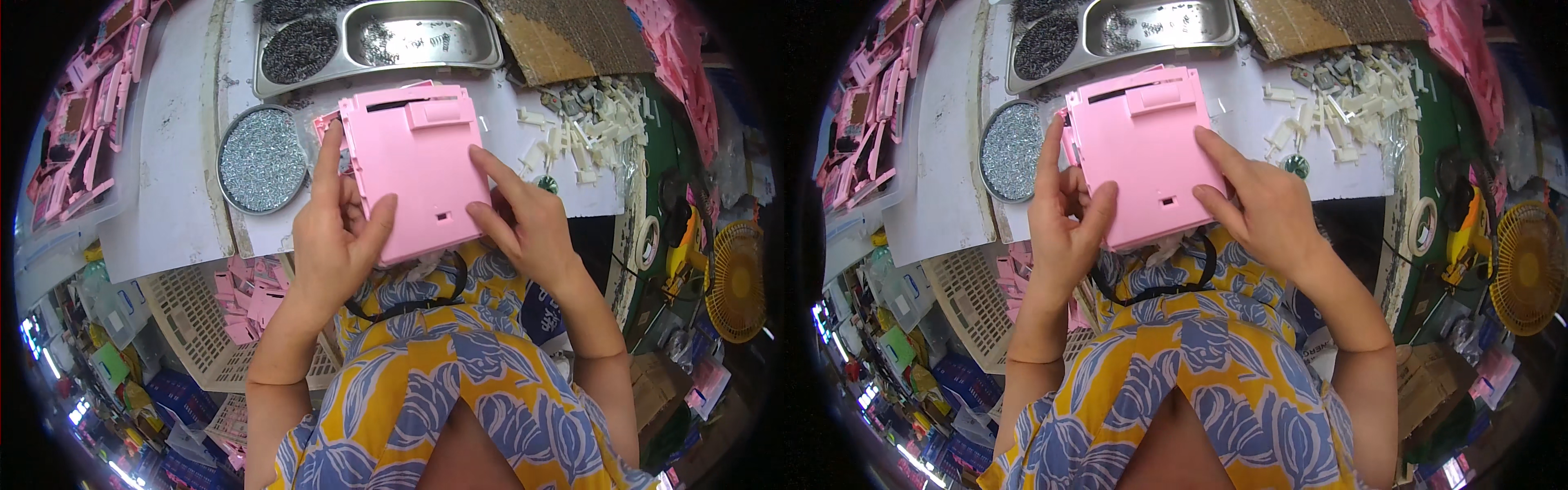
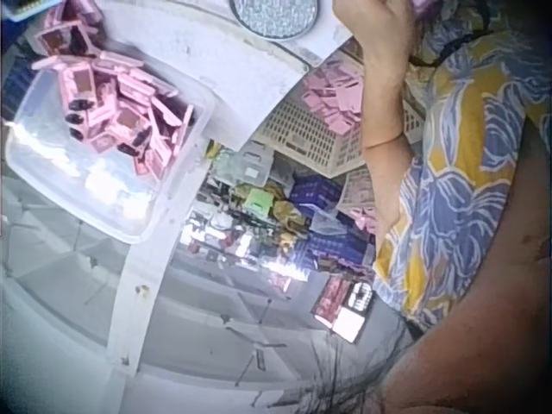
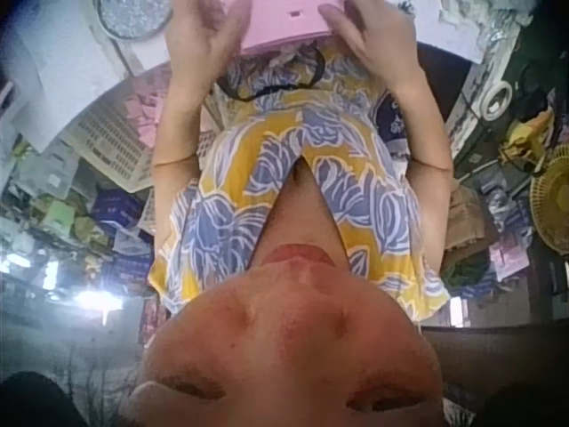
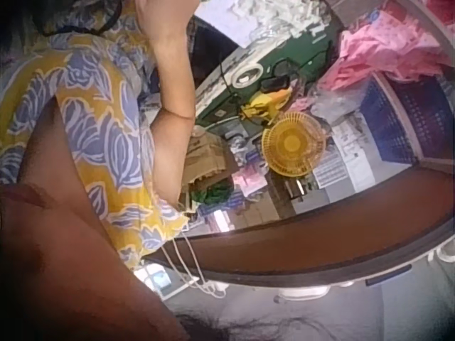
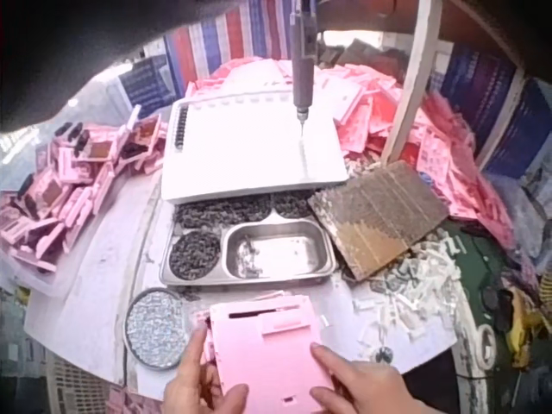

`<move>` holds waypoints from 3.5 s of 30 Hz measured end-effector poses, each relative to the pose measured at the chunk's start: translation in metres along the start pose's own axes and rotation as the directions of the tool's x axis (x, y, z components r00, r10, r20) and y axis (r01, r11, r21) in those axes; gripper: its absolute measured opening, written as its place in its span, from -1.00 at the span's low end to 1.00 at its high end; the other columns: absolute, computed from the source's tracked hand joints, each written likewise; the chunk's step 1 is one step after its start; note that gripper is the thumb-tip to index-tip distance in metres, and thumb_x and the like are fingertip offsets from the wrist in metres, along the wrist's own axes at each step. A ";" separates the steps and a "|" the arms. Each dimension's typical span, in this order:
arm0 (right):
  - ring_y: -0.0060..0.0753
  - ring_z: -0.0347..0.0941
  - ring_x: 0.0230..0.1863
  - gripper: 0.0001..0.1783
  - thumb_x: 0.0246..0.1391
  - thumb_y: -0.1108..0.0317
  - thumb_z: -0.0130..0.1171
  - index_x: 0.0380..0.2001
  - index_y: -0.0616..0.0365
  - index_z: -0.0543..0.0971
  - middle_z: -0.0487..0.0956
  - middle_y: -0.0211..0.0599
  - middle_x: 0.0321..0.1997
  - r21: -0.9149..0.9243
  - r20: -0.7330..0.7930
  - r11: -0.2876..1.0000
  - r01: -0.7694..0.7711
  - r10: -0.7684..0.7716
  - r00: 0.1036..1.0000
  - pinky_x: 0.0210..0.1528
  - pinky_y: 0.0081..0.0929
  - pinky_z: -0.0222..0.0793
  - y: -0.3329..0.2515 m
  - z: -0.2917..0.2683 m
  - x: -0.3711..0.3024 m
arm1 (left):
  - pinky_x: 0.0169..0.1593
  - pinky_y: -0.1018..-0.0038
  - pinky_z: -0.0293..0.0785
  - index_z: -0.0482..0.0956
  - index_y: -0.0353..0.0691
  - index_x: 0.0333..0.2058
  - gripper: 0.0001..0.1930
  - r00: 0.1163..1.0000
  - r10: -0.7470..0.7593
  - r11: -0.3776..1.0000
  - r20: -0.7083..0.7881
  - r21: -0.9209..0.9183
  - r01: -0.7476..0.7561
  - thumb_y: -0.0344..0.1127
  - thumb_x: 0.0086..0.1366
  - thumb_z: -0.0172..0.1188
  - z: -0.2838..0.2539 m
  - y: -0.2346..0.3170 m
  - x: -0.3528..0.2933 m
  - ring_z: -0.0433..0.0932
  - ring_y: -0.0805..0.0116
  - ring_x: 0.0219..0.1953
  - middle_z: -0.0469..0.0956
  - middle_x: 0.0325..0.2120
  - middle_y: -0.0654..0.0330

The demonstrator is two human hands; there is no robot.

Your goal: Assemble internal electronic components and outer casings for pink toy devices using a soldering iron and an electric screwdriver.

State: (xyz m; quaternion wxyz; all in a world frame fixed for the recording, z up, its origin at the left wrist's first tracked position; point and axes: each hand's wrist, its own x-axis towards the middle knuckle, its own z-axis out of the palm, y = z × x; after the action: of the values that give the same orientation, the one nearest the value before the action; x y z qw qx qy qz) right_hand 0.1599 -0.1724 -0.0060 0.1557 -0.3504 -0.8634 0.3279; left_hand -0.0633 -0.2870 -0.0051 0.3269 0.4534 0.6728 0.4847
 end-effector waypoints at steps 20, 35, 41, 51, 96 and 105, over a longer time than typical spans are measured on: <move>-0.31 0.46 -0.57 -0.49 0.15 0.19 0.31 0.17 0.00 0.54 0.52 -0.30 -0.56 0.167 0.102 0.986 0.011 -0.028 0.994 -0.46 -0.38 0.36 0.013 -0.005 0.054 | -0.49 0.67 0.17 0.30 -0.46 0.30 -0.43 0.991 0.052 0.996 -0.121 0.083 -0.042 -0.43 0.36 0.18 0.003 -0.009 0.013 0.22 0.69 -0.58 0.34 -0.59 0.40; -0.18 0.53 -0.58 -0.41 0.19 0.33 0.23 0.29 0.10 0.43 0.56 -0.30 -0.58 -0.352 0.182 0.888 0.296 -0.246 0.952 -0.52 -0.27 0.43 -0.029 0.013 0.031 | -0.51 0.58 0.21 0.58 -0.39 0.11 -0.59 0.966 -0.078 0.979 -0.246 0.162 0.121 -0.37 0.32 0.28 -0.008 -0.032 -0.019 0.23 0.62 -0.61 0.34 -0.69 0.29; -0.13 0.50 -0.63 -0.53 0.20 0.19 0.20 0.16 0.09 0.53 0.53 -0.23 -0.67 -0.218 0.292 0.926 0.309 -0.240 0.926 -0.51 -0.24 0.39 -0.026 -0.015 0.051 | -0.44 0.64 0.29 0.55 -0.29 0.18 -0.56 0.964 -0.227 0.957 0.139 0.215 0.194 -0.33 0.35 0.28 -0.065 -0.014 0.000 0.29 0.68 -0.54 0.42 -0.57 0.42; -0.25 0.09 0.27 -0.21 0.18 0.08 0.24 0.33 0.21 0.17 0.24 -0.16 0.27 0.643 -0.521 0.550 0.533 -0.196 0.831 0.32 -0.23 0.02 -0.035 -0.097 0.216 | -0.21 0.20 0.34 0.64 -0.25 -0.43 -0.85 0.950 0.312 0.671 -0.006 0.709 -0.216 -0.30 0.18 0.33 -0.097 -0.050 0.053 0.54 0.08 -0.31 0.56 -0.46 0.12; -0.64 0.24 -0.71 -0.76 0.24 0.21 0.22 -0.15 -0.01 0.41 0.32 -0.63 -0.70 0.902 -0.163 0.337 0.269 -0.311 0.936 -0.48 -0.53 0.27 -0.106 -0.016 0.090 | -0.15 0.29 0.27 0.66 -0.16 -0.38 -0.81 0.832 0.554 0.790 -0.020 0.327 -0.519 -0.42 -0.01 0.46 -0.009 -0.002 0.016 0.49 0.30 -0.46 0.59 -0.49 0.28; -0.58 0.23 -0.66 -0.70 0.23 0.26 0.21 -0.11 0.11 0.36 0.32 -0.48 -0.65 0.892 -0.206 0.341 0.296 -0.275 0.939 -0.53 -0.49 0.21 -0.077 -0.025 0.092 | -0.07 0.22 0.33 0.69 -0.13 -0.40 -0.88 0.956 0.292 0.604 -0.032 0.781 -0.159 -0.26 0.12 0.38 -0.090 -0.057 0.050 0.58 0.16 -0.28 0.63 -0.37 0.22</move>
State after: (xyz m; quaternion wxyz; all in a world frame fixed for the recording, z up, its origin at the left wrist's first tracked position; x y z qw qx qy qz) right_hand 0.0686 -0.1373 0.0680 0.3844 -0.0542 -0.5872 0.7103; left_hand -0.1776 -0.2792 -0.0304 -0.0157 0.5911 0.7753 0.2222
